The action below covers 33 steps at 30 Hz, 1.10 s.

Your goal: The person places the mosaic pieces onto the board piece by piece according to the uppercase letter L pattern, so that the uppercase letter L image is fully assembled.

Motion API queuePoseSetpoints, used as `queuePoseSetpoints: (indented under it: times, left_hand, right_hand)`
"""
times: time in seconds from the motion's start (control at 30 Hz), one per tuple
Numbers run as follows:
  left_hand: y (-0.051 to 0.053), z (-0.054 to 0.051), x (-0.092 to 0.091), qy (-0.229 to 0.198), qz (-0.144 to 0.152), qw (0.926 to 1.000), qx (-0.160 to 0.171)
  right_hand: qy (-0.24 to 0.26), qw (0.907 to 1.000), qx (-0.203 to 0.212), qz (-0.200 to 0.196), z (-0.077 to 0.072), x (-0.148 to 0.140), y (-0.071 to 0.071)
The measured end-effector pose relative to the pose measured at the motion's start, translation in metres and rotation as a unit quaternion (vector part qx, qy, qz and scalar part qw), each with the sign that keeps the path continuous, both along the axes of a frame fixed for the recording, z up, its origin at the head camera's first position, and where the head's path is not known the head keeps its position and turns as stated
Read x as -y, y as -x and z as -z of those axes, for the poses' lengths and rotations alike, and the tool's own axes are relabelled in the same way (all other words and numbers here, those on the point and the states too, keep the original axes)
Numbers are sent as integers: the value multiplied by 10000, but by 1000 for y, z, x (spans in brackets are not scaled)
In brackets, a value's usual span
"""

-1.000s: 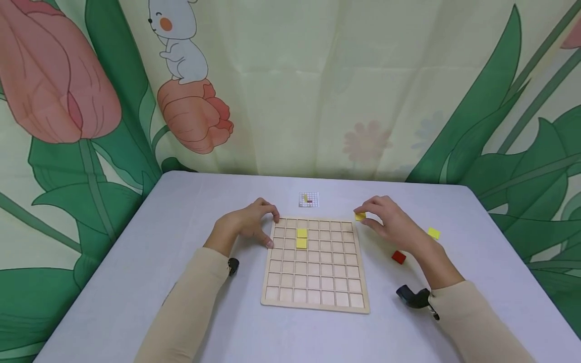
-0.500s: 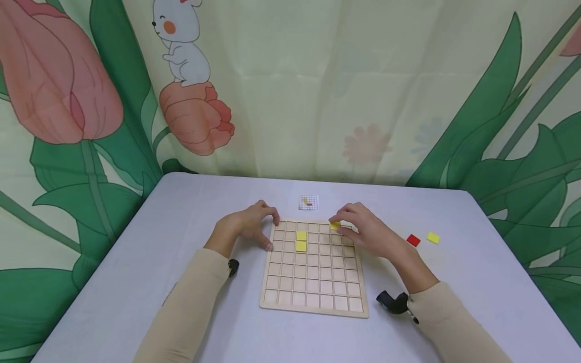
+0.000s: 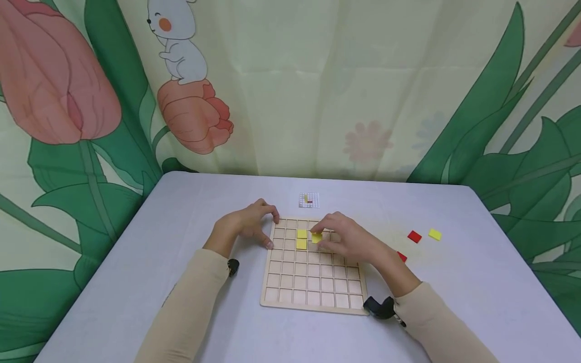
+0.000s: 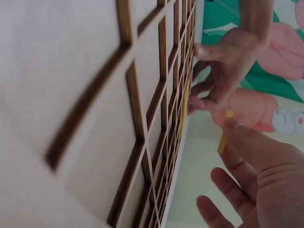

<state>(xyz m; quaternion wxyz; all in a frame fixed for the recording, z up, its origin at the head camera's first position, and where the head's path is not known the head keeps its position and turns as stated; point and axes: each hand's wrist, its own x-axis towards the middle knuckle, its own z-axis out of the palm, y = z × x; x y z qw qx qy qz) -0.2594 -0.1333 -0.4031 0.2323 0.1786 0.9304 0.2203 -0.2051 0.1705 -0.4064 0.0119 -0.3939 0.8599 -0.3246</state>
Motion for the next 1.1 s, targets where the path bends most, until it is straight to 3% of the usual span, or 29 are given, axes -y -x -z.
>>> queuePoseSetpoints:
  times: [0.27,0.7,1.1]
  left_hand:
    - [2,3,1,104,55,9999,-74]
    - [2,0,1,257,212,9993,-174]
    - [0,-1,1,266,208,9993,-136]
  right_hand:
    - [-362,9986,373,51,0,14,-6]
    - [-631,9978,191,-100,8,32,-9]
    - [-707,9966,375,-181,17,35,-5]
